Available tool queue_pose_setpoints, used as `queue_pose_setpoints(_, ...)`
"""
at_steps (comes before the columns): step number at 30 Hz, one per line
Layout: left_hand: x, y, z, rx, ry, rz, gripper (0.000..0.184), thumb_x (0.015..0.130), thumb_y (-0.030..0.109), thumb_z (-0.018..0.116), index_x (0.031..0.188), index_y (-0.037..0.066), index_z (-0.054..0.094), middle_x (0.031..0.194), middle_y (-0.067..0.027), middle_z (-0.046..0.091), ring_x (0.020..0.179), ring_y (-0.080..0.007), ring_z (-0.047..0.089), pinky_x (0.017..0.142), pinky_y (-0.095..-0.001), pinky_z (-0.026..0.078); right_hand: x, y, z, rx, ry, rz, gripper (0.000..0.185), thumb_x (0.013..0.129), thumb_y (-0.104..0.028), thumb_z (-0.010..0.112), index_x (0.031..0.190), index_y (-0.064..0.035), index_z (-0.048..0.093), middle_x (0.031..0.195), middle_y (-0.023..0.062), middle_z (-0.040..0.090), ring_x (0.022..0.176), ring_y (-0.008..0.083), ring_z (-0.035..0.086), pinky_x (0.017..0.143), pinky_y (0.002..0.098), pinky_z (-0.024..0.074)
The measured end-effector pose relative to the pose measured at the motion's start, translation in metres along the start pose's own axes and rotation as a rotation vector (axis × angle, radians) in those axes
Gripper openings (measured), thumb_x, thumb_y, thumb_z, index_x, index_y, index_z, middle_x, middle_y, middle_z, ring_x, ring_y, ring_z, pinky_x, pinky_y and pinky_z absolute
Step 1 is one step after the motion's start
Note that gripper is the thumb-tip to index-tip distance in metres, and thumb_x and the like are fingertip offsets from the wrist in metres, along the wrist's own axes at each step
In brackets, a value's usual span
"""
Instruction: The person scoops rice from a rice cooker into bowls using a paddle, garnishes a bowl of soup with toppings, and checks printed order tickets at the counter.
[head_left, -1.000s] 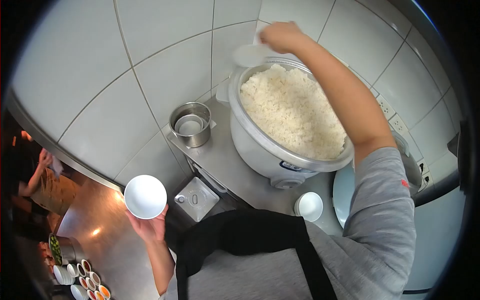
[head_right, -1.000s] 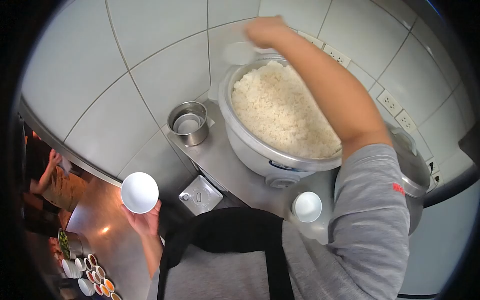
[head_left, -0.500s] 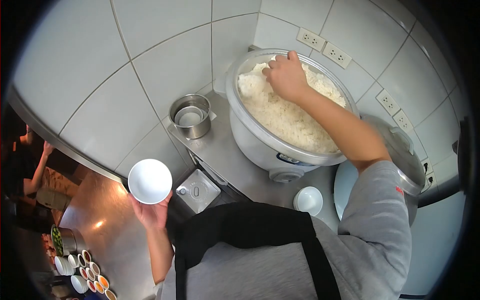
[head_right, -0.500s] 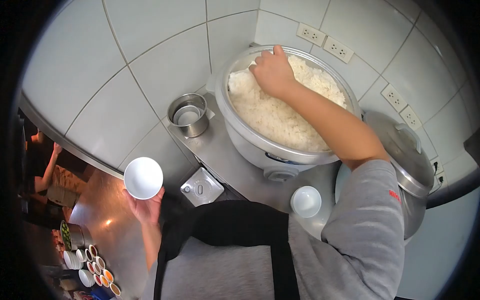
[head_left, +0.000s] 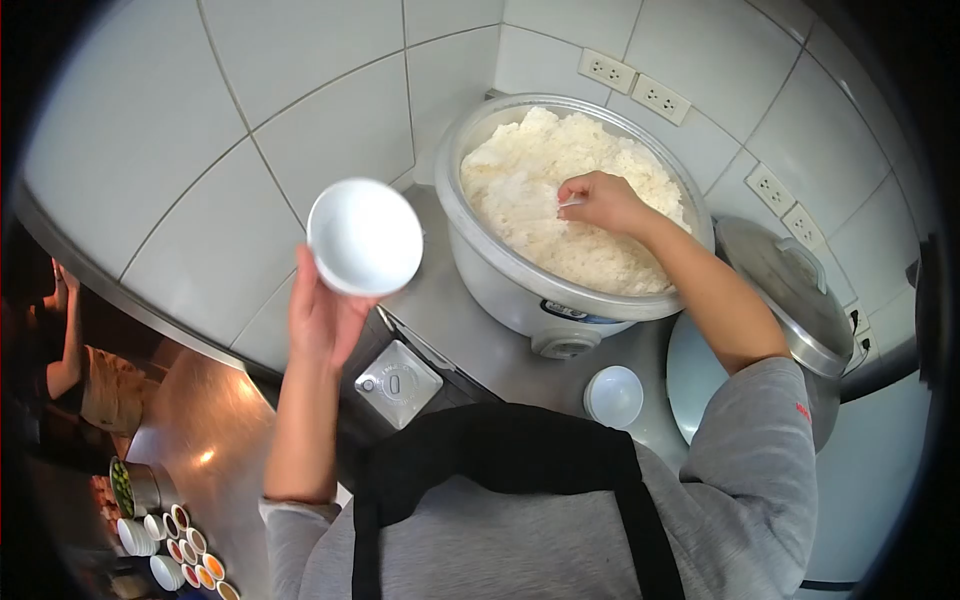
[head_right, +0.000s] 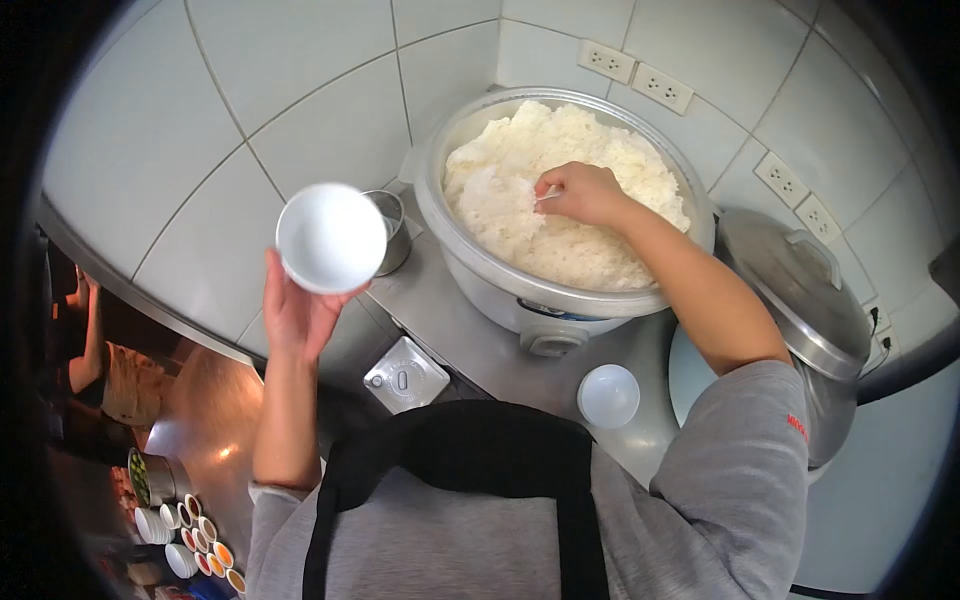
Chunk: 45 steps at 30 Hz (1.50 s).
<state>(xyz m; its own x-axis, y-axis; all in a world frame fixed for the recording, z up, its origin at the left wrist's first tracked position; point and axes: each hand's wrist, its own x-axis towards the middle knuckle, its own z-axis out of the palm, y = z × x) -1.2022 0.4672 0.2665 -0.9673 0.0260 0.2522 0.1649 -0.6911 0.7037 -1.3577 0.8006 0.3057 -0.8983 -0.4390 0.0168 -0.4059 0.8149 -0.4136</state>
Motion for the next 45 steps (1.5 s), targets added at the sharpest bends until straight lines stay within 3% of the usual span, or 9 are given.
queue_pose_setpoints(5,0.084,-0.015,0.052,0.125,-0.098,-0.118,0.061,0.092,0.051,0.046,0.136,0.013,0.028,0.13,-0.0127,0.044,0.115,-0.0305,0.051,0.089,-0.0484,0.05,0.005,0.04,-0.055,0.247,-0.043,0.006,0.022,0.072,-0.028,0.072,0.085,-0.0111,0.068,0.071,0.0018,0.059,0.067,0.0123,0.053,0.062,0.0268,0.0413)
queue_pose_setpoints(15,0.161,-0.102,0.156,-0.221,0.021,-0.306,0.062,0.09,0.059,0.042,0.134,0.016,0.037,0.134,-0.0082,0.042,0.125,-0.0293,0.039,0.1,-0.0517,0.034,-0.01,-0.04,-0.095,-0.876,0.847,-0.283,0.014,0.073,-0.022,0.071,0.085,-0.0198,0.067,0.07,-0.0011,0.059,0.073,0.0169,0.057,0.077,0.0363,0.033)
queue_pose_setpoints(19,0.165,-0.103,0.159,-0.327,0.01,-0.249,0.064,0.09,0.062,0.038,0.135,0.016,0.036,0.136,-0.0086,0.041,0.125,-0.0298,0.038,0.1,-0.0506,0.034,-0.009,-0.029,-0.125,-0.774,1.138,-0.307,0.011,0.074,-0.023,0.067,0.083,-0.0156,0.066,0.069,0.0,0.058,0.07,0.014,0.056,0.068,0.0343,0.0353)
queue_pose_setpoints(22,0.167,-0.103,0.15,-0.342,-0.022,-0.219,0.069,0.087,0.064,0.041,0.134,0.015,0.036,0.135,-0.0101,0.041,0.122,-0.0302,0.04,0.098,-0.0506,0.036,-0.007,0.0,-0.151,0.294,0.666,-0.014,0.019,0.076,-0.024,0.073,0.089,-0.0124,0.066,0.065,-0.0032,0.054,0.065,0.0098,0.051,0.064,0.0267,0.0377)
queue_pose_setpoints(26,0.162,-0.095,0.15,-0.32,-0.063,-0.213,0.071,0.086,0.067,0.04,0.134,0.015,0.035,0.134,-0.0107,0.042,0.12,-0.0304,0.043,0.096,-0.0498,0.038,-0.002,0.005,-0.11,0.468,0.408,0.05,0.022,0.076,-0.02,0.073,0.094,-0.0083,0.066,0.073,-0.0001,0.06,0.07,0.0079,0.053,0.062,0.0224,0.0406)
queue_pose_setpoints(29,0.167,-0.09,0.137,-0.235,-0.107,-0.2,0.068,0.089,0.065,0.036,0.135,0.015,0.035,0.135,-0.0105,0.042,0.119,-0.03,0.044,0.094,-0.049,0.04,-0.002,0.006,-0.113,0.339,0.75,-0.16,0.026,0.074,-0.03,0.073,0.092,-0.0109,0.067,0.071,0.0002,0.057,0.063,0.0108,0.052,0.06,0.0262,0.0427)
queue_pose_setpoints(36,0.162,-0.084,0.125,-0.185,-0.175,-0.212,0.065,0.092,0.062,0.024,0.136,0.014,0.036,0.135,-0.0118,0.043,0.119,-0.0331,0.047,0.088,-0.044,0.048,-0.011,-0.026,-0.097,0.222,0.489,-0.093,0.024,0.077,-0.022,0.069,0.099,-0.0146,0.066,0.077,0.0006,0.055,0.072,0.0119,0.052,0.066,0.025,0.0437)
queue_pose_setpoints(40,0.163,-0.083,0.098,-0.258,-0.347,-0.288,0.071,0.091,0.065,0.023,0.137,0.013,0.035,0.134,-0.0152,0.044,0.114,-0.0413,0.049,0.08,-0.0418,0.054,0.009,-0.018,-0.117,0.272,0.727,-0.389,0.019,0.08,-0.009,0.064,0.099,-0.0121,0.065,0.083,0.0025,0.059,0.075,0.0147,0.055,0.068,0.0271,0.0458)
queue_pose_setpoints(45,0.156,-0.074,0.091,-0.316,-0.377,-0.379,0.076,0.089,0.067,0.024,0.138,0.011,0.033,0.133,-0.0173,0.045,0.11,-0.0452,0.05,0.075,-0.0413,0.056,0.012,-0.014,-0.096,0.075,0.544,-0.608,0.016,0.083,-0.002,0.059,0.098,-0.006,0.063,0.098,0.0054,0.063,0.085,0.019,0.06,0.073,0.0292,0.0486)
